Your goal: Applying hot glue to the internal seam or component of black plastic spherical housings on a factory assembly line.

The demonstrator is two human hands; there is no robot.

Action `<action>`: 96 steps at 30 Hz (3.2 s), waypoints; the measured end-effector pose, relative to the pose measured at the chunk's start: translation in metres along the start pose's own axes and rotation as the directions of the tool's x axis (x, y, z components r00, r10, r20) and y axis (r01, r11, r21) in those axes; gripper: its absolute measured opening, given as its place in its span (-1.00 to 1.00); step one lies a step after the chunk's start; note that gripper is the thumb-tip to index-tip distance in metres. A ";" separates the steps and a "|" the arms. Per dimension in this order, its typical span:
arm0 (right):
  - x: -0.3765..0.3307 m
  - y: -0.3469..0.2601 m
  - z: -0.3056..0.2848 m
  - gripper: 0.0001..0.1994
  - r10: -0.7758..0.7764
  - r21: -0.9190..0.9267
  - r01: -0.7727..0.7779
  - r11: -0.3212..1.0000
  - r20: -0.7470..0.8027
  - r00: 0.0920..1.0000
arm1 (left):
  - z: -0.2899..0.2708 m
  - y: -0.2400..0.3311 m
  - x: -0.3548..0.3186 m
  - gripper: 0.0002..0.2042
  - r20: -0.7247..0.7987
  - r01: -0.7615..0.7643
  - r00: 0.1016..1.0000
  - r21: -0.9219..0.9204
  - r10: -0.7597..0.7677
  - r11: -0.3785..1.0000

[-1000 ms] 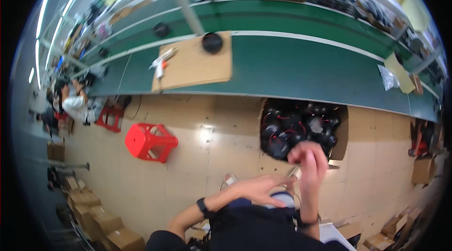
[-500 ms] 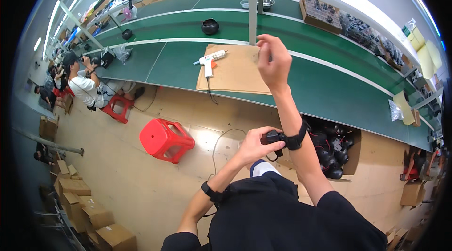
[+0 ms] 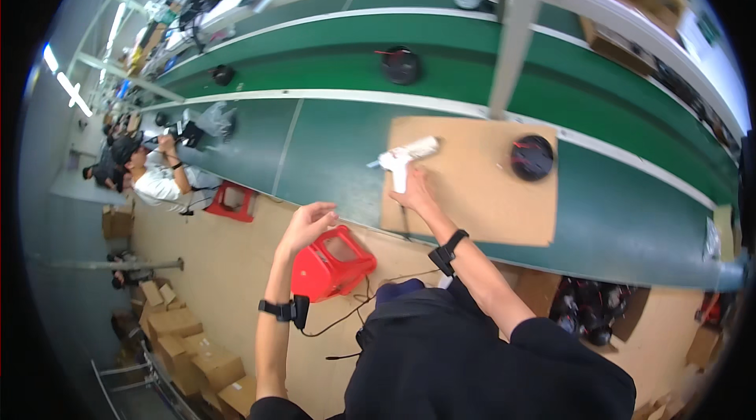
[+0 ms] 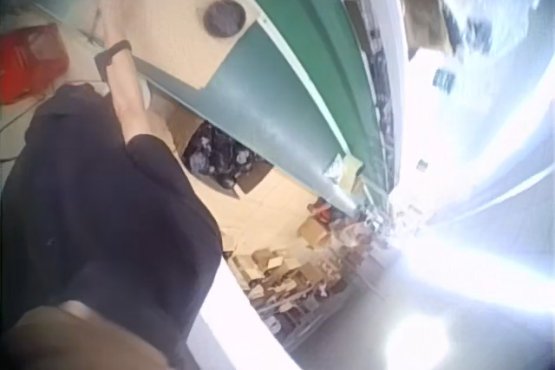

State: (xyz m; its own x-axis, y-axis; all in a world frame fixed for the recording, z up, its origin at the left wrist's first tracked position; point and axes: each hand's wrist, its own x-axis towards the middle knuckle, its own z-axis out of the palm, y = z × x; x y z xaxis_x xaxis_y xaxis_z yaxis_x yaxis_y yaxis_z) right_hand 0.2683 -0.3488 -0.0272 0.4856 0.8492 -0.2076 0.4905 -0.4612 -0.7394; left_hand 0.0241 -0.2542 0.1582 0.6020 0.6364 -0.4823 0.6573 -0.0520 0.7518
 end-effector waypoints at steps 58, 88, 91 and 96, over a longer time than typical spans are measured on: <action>0.011 -0.180 0.001 -0.50 0.499 0.394 -0.450 0.802 -0.028 0.866 | -0.160 -0.055 0.374 -0.86 0.377 -0.927 0.358 0.039 0.854 0.372; 0.049 -0.205 0.016 -0.58 0.612 -0.262 -0.586 0.766 0.021 0.790 | -0.130 -0.058 0.409 -0.90 0.418 -0.772 0.391 -0.336 0.820 0.539; 0.049 -0.206 0.016 -0.58 0.641 -0.174 -0.628 0.758 0.023 0.767 | -0.126 -0.060 0.409 -0.90 0.398 -0.803 0.380 -0.306 0.835 0.511; 0.046 -0.208 0.016 -0.60 0.657 -0.186 -0.645 0.741 -0.002 0.754 | -0.145 -0.052 0.402 -0.92 0.442 -0.887 0.340 -0.143 0.830 0.440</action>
State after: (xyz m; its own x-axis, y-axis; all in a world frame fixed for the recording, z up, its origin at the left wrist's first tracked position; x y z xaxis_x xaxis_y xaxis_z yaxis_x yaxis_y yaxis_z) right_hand 0.1766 -0.2096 0.1071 0.6895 0.3373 -0.6410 0.1843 -0.9375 -0.2951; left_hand 0.1665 0.1160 -0.0101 0.9507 -0.1673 0.2610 -0.3097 -0.4768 0.8226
